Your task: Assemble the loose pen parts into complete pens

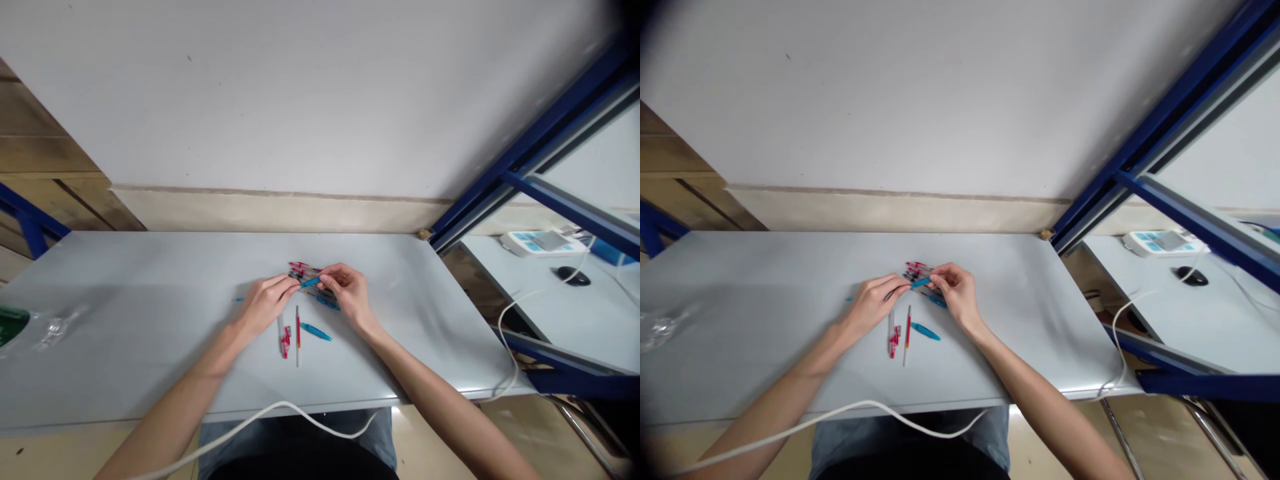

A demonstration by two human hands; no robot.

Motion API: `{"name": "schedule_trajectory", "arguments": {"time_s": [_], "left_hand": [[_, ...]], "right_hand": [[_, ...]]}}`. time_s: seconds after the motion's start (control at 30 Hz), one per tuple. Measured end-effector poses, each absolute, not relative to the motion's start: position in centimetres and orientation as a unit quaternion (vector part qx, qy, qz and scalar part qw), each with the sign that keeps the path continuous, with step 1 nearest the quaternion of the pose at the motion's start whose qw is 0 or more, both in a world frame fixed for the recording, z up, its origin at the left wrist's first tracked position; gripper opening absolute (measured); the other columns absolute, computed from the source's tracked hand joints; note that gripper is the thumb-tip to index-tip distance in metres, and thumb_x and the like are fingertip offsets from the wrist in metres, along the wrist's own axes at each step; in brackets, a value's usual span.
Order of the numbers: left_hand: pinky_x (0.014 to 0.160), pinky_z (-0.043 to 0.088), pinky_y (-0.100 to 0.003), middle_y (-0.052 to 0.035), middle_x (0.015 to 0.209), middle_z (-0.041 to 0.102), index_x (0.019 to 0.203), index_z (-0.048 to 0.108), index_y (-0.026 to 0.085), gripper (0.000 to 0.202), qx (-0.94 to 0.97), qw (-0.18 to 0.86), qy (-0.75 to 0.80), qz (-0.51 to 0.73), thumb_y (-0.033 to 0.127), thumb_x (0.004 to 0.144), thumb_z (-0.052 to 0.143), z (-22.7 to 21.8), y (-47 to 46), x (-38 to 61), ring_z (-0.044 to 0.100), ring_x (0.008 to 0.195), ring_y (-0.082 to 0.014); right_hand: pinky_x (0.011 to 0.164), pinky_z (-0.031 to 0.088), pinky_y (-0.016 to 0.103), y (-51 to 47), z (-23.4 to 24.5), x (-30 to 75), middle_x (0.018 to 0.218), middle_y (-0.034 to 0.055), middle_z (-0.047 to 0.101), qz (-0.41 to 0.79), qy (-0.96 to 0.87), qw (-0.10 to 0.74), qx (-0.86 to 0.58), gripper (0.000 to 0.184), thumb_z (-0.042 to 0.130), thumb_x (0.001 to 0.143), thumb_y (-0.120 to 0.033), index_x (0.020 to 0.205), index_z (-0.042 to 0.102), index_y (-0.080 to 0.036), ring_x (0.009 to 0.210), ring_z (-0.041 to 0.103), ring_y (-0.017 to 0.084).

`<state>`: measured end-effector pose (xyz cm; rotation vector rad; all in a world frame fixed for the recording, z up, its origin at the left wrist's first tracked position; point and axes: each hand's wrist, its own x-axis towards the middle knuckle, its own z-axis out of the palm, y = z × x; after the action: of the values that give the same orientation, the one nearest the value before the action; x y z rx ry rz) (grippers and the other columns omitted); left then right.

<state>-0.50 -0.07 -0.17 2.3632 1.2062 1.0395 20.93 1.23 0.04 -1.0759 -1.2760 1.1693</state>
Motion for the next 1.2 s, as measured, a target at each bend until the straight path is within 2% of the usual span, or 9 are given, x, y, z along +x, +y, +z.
{"name": "schedule_trajectory", "arguments": {"time_s": [0.33,0.53,0.6,0.7,0.77,0.83,0.93,1.03,1.2], "left_hand": [[0.074,0.052,-0.028,-0.0036,0.091,0.071,0.106,0.070,0.021,0.023,0.818,0.144,0.415,0.372,0.029,0.104,0.049,-0.3,-0.2,-0.5,0.066,0.078,-0.0151],[0.081,0.054,-0.029,-0.0033,0.099,0.072,0.109,0.067,0.023,0.017,0.816,0.165,0.427,0.354,0.029,0.102,0.053,-0.5,-0.1,-0.6,0.069,0.086,-0.0169],[0.082,0.055,-0.030,-0.0035,0.103,0.072,0.114,0.065,0.024,0.018,0.817,0.166,0.430,0.346,0.029,0.100,0.056,-0.5,-0.1,-0.4,0.070,0.090,-0.0180],[0.086,0.058,-0.032,-0.0061,0.116,0.069,0.127,0.059,0.025,0.031,0.824,0.154,0.435,0.330,0.021,0.097,0.058,-0.5,-0.5,0.2,0.069,0.099,-0.0208],[0.089,0.059,-0.034,-0.0077,0.128,0.062,0.139,0.051,0.028,0.049,0.832,0.137,0.438,0.312,0.011,0.093,0.055,-0.5,-0.8,0.7,0.068,0.106,-0.0224],[0.092,0.060,-0.036,-0.0088,0.136,0.055,0.149,0.039,0.031,0.066,0.847,0.120,0.426,0.293,0.006,0.090,0.053,-0.4,-1.1,1.2,0.067,0.111,-0.0237],[0.101,0.057,-0.043,-0.0119,0.142,0.047,0.157,0.024,0.033,0.079,0.870,0.116,0.384,0.287,0.007,0.090,0.056,0.0,-1.5,1.8,0.059,0.125,-0.0279],[0.113,0.048,-0.048,-0.0138,0.148,0.041,0.158,0.018,0.032,0.083,0.876,0.127,0.351,0.305,0.008,0.090,0.058,0.3,-1.8,2.2,0.045,0.140,-0.0294],[0.120,0.040,-0.049,-0.0141,0.155,0.035,0.158,0.018,0.031,0.075,0.866,0.077,0.343,0.356,0.012,0.095,0.054,1.1,-1.3,1.2,0.035,0.147,-0.0282]], "right_hand": [[0.072,0.058,0.034,1.0,0.5,21.2,0.073,0.0042,0.071,0.498,-0.515,0.526,-0.459,0.036,0.080,0.077,-0.052,0.087,0.069,-0.020,0.072,0.070,0.021],[0.068,0.057,0.033,0.7,0.6,20.9,0.066,0.0027,0.069,0.498,-0.534,0.509,-0.456,0.034,0.078,0.080,-0.051,0.083,0.067,-0.019,0.065,0.068,0.020],[0.068,0.056,0.032,0.5,0.4,20.7,0.070,0.0029,0.070,0.497,-0.552,0.501,-0.443,0.029,0.077,0.081,-0.046,0.083,0.066,-0.020,0.066,0.068,0.020],[0.077,0.057,0.033,-0.1,0.1,20.1,0.088,0.0055,0.073,0.462,-0.620,0.491,-0.401,0.017,0.074,0.085,-0.036,0.089,0.070,-0.020,0.081,0.070,0.021],[0.086,0.055,0.035,-0.6,0.2,19.7,0.099,0.0068,0.074,0.412,-0.680,0.476,-0.375,0.011,0.070,0.088,-0.030,0.094,0.073,-0.021,0.092,0.070,0.023],[0.089,0.054,0.036,-1.0,0.3,19.4,0.101,0.0069,0.074,0.365,-0.713,0.469,-0.372,0.011,0.067,0.090,-0.027,0.096,0.074,-0.021,0.094,0.069,0.023],[0.078,0.054,0.034,-1.2,0.5,19.2,0.089,0.0057,0.075,0.325,-0.718,0.462,-0.407,0.015,0.062,0.093,-0.029,0.094,0.074,-0.020,0.079,0.067,0.022],[0.065,0.050,0.029,-1.1,0.3,19.4,0.075,0.0032,0.071,0.321,-0.700,0.448,-0.453,0.022,0.059,0.095,-0.034,0.089,0.073,-0.019,0.065,0.061,0.018],[0.053,0.043,0.024,-0.3,0.1,19.7,0.061,-0.0003,0.063,0.440,-0.609,0.473,-0.460,0.033,0.064,0.092,-0.048,0.087,0.071,-0.017,0.054,0.054,0.014]]}}
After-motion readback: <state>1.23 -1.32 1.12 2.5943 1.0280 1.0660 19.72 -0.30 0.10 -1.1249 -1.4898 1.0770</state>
